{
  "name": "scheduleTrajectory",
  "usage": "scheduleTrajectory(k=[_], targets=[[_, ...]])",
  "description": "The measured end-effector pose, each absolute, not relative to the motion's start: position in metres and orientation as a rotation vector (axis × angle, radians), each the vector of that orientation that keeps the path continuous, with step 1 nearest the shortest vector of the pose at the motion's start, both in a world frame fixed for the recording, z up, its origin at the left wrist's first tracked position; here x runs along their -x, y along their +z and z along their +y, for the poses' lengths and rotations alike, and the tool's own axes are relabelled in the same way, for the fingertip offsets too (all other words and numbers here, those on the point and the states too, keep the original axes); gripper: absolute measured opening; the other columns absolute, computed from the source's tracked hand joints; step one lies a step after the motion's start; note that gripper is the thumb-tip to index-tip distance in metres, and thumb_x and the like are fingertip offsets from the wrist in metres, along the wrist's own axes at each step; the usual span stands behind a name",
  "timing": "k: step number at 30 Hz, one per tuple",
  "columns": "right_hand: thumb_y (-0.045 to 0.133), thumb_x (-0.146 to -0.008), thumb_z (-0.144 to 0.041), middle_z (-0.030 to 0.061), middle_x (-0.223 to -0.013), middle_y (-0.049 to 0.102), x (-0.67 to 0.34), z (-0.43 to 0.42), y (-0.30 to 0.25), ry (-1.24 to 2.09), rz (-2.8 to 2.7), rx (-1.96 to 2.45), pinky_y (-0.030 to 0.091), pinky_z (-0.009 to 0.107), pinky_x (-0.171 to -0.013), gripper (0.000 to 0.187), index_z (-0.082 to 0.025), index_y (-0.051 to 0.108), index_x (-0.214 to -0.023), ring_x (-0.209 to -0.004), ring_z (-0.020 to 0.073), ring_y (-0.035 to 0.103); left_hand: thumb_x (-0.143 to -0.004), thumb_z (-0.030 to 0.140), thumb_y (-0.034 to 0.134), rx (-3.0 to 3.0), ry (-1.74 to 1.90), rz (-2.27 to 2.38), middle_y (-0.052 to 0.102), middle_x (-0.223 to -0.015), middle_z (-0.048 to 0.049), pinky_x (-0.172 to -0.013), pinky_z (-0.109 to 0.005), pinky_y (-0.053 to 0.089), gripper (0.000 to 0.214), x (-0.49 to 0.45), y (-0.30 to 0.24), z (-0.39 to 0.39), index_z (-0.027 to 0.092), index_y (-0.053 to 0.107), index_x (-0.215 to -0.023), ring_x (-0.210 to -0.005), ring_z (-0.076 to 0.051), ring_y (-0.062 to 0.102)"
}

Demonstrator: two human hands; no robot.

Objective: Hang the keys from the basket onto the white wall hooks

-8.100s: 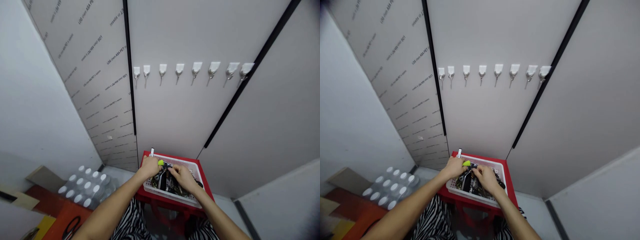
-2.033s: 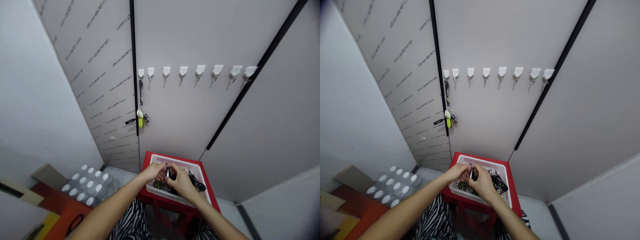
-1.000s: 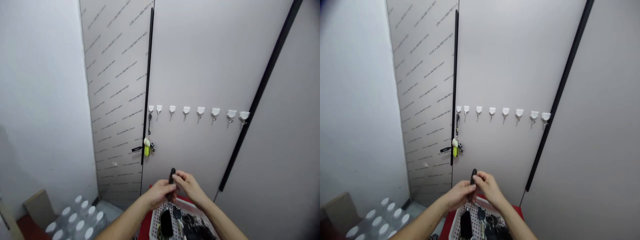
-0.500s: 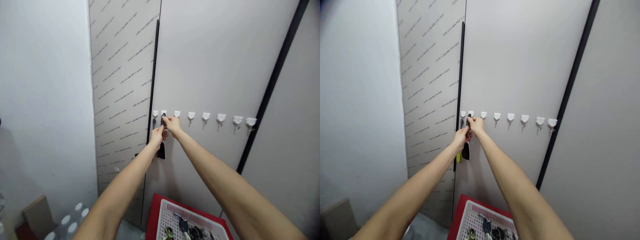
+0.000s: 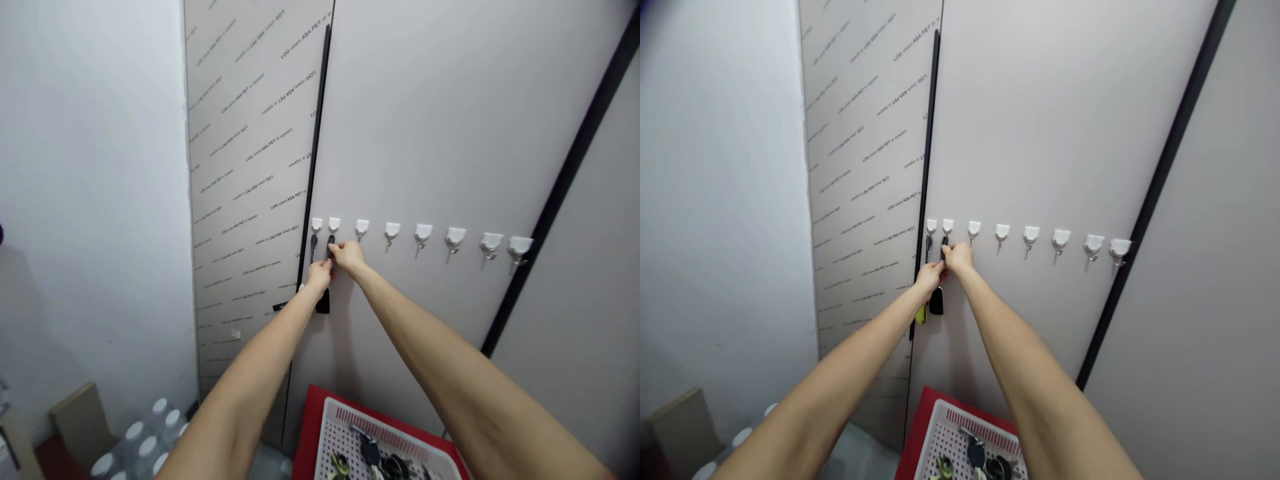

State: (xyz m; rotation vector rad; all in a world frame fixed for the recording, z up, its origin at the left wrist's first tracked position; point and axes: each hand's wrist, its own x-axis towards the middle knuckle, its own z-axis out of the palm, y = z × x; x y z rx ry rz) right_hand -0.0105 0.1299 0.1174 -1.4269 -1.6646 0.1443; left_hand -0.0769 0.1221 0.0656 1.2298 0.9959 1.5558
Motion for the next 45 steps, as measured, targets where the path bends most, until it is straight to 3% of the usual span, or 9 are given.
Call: scheduleTrajectory(k=[8,14,19,25,28,33,38,42,45], targets=[[0.042,-0.064,-0.032,0.0012,-0.055,0.056,-0.013,0.092,0.093,0.216,-1.764,1.401,0.035,0.019,-0.05,0.028,-0.011,0.059,-0.07,-0.052,0.0084,0.049,-0.066,0.024,0.043,-1.391,1.546,1.321,0.05,-0.05,-0.0036,-0.056,-0.023,0.034,0.024,0.076,0.068,0.13,0.01,0.049,-0.048,-0.057,-0.012,0.048],[0.042,-0.064,-0.03,0.0013,-0.059,0.059,-0.071,0.037,0.019,0.342,-1.893,1.526,0.037,0.021,-0.053,0.027,-0.012,0.058,-0.077,-0.054,0.0104,0.051,-0.066,0.024,0.043,-1.602,1.588,1.508,0.054,-0.077,-0.0093,-0.071,-0.028,0.034,0.023,0.076,0.059,0.123,0.005,0.052,-0.077,-0.076,-0.016,0.049],[0.043,-0.063,-0.025,0.0036,-0.075,0.061,-0.117,-0.011,-0.064,0.526,-2.052,1.634,0.038,0.023,-0.061,0.023,-0.016,0.059,-0.077,-0.064,0.0129,0.054,-0.064,0.016,0.044,-1.822,1.757,1.495,0.045,-0.101,-0.0078,-0.082,-0.028,0.028,0.034,0.071,0.011,0.067,0.012,0.043,-0.098,-0.093,-0.015,0.041],[0.042,-0.064,-0.022,0.003,-0.074,0.062,-0.134,-0.039,-0.117,0.472,-2.194,1.703,0.037,0.023,-0.061,0.021,-0.018,0.059,-0.076,-0.067,0.0138,0.053,-0.061,0.014,0.045,-2.112,0.908,1.288,0.052,-0.09,-0.0069,-0.08,-0.029,0.03,0.026,0.042,-0.097,-0.005,0.016,0.052,-0.087,-0.087,-0.017,0.044],[0.039,-0.067,-0.023,0.0047,-0.079,0.061,-0.127,-0.037,-0.118,0.372,-2.198,1.696,0.036,0.023,-0.063,0.023,-0.018,0.058,-0.079,-0.073,0.0149,0.053,-0.064,0.014,0.041,-2.21,0.744,1.292,0.052,-0.091,-0.0077,-0.08,-0.031,0.028,0.028,0.029,-0.131,-0.013,0.017,0.052,-0.089,-0.088,-0.019,0.043],[0.038,-0.068,-0.023,0.0068,-0.077,0.061,-0.106,-0.027,-0.118,0.266,-2.245,1.769,0.034,0.023,-0.061,0.022,-0.018,0.058,-0.075,-0.072,0.0153,0.054,-0.067,0.013,0.034,-2.285,0.632,1.402,0.054,-0.08,-0.0116,-0.078,-0.036,0.026,0.024,0.022,-0.142,-0.002,0.016,0.056,-0.077,-0.084,-0.023,0.044],[0.039,-0.067,-0.025,0.0082,-0.076,0.061,-0.096,-0.024,-0.127,0.167,-2.313,1.821,0.033,0.024,-0.059,0.02,-0.018,0.057,-0.074,-0.072,0.0173,0.053,-0.066,0.01,0.035,-2.222,0.63,1.484,0.053,-0.076,-0.0119,-0.074,-0.034,0.03,0.021,0.024,-0.144,-0.002,0.015,0.055,-0.069,-0.08,-0.022,0.047],[0.038,-0.067,-0.027,0.0052,-0.072,0.061,-0.094,-0.025,-0.128,0.25,-2.355,1.749,0.032,0.023,-0.056,0.02,-0.019,0.056,-0.072,-0.069,0.0156,0.053,-0.067,0.009,0.032,-2.37,0.46,1.548,0.053,-0.079,-0.0146,-0.069,-0.034,0.034,0.023,0.025,-0.14,-0.006,0.012,0.055,-0.07,-0.078,-0.023,0.048],[0.038,-0.067,-0.03,0.0036,-0.07,0.061,-0.093,-0.026,-0.128,0.321,-2.341,1.732,0.031,0.021,-0.055,0.021,-0.019,0.056,-0.069,-0.067,0.0145,0.052,-0.068,0.009,0.03,-2.472,0.237,1.59,0.054,-0.083,-0.0131,-0.068,-0.031,0.036,0.026,0.024,-0.134,-0.007,0.011,0.052,-0.081,-0.081,-0.021,0.048]])
